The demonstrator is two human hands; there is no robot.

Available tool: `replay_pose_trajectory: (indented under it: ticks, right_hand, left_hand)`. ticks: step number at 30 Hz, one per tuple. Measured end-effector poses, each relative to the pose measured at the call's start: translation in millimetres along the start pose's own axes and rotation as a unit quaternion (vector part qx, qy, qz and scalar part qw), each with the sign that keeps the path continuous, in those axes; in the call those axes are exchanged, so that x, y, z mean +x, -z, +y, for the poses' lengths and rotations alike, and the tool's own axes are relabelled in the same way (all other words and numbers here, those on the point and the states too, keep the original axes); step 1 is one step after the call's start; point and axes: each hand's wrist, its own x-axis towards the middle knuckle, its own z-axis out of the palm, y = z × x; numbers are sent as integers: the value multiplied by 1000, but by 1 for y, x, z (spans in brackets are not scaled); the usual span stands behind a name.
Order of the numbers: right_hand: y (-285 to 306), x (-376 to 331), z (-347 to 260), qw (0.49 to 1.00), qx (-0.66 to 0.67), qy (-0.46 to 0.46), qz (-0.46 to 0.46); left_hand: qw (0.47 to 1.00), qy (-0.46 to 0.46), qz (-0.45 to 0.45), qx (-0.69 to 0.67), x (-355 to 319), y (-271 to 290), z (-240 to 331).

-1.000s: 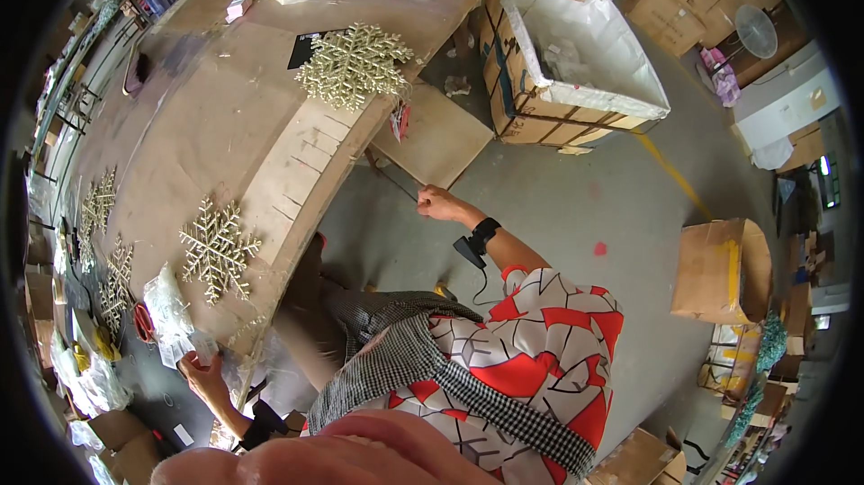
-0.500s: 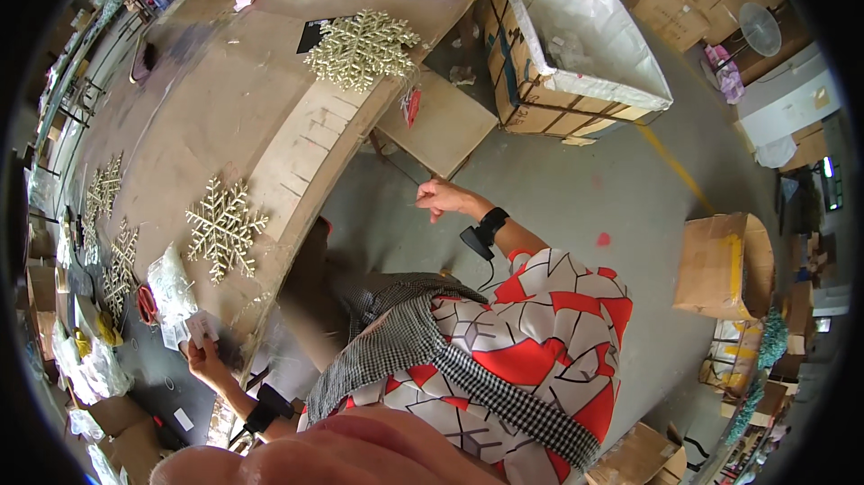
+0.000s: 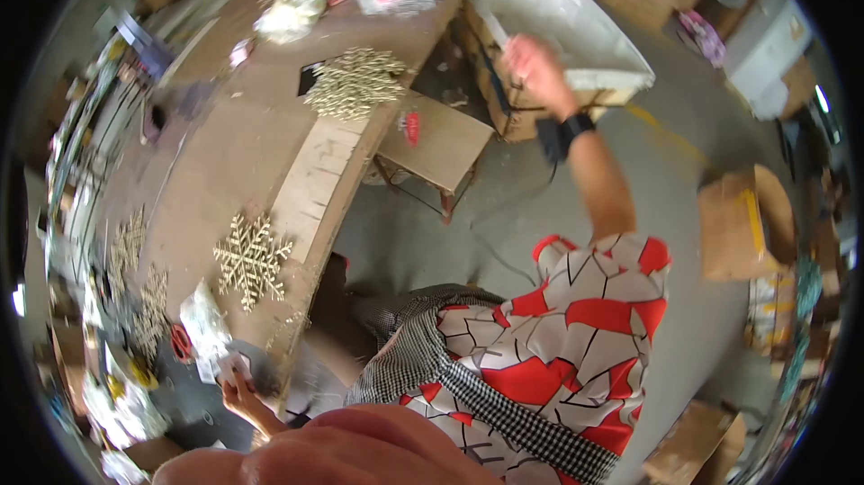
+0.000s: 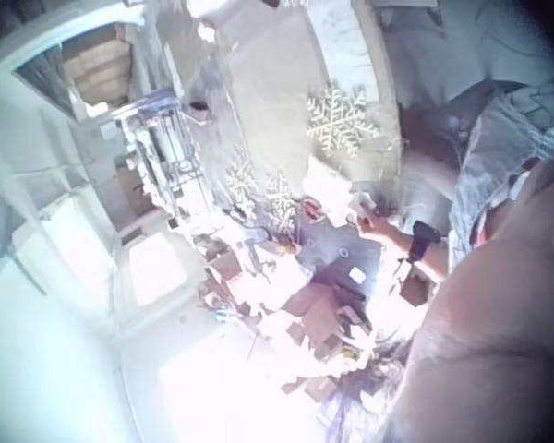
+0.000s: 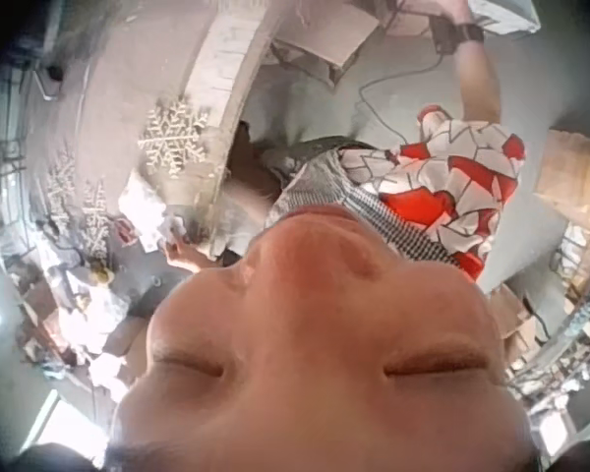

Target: Attaching price tags and labels to plastic snowflake decorations using plastic ties.

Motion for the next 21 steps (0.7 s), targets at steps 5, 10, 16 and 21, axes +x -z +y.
replay_pose_trajectory:
  ticks: [5,10,16,21]
  right_hand:
    - [62,6,-165,888,-47,190,417]
    - [14,-49,-139,946,-62,125,294]
    - [-83,-84,1,984,1,-98,148]
    - [-214,-113,85,951,-143,-238,-136]
  left_hand:
    - [999,5,52,-17,-10,3,2]
    - [998,-50,22,-14,-16,-7,27]
    - [998,-14,-17,-64,-25,-12,42]
    - [998,30,20,-60,-36,1,25]
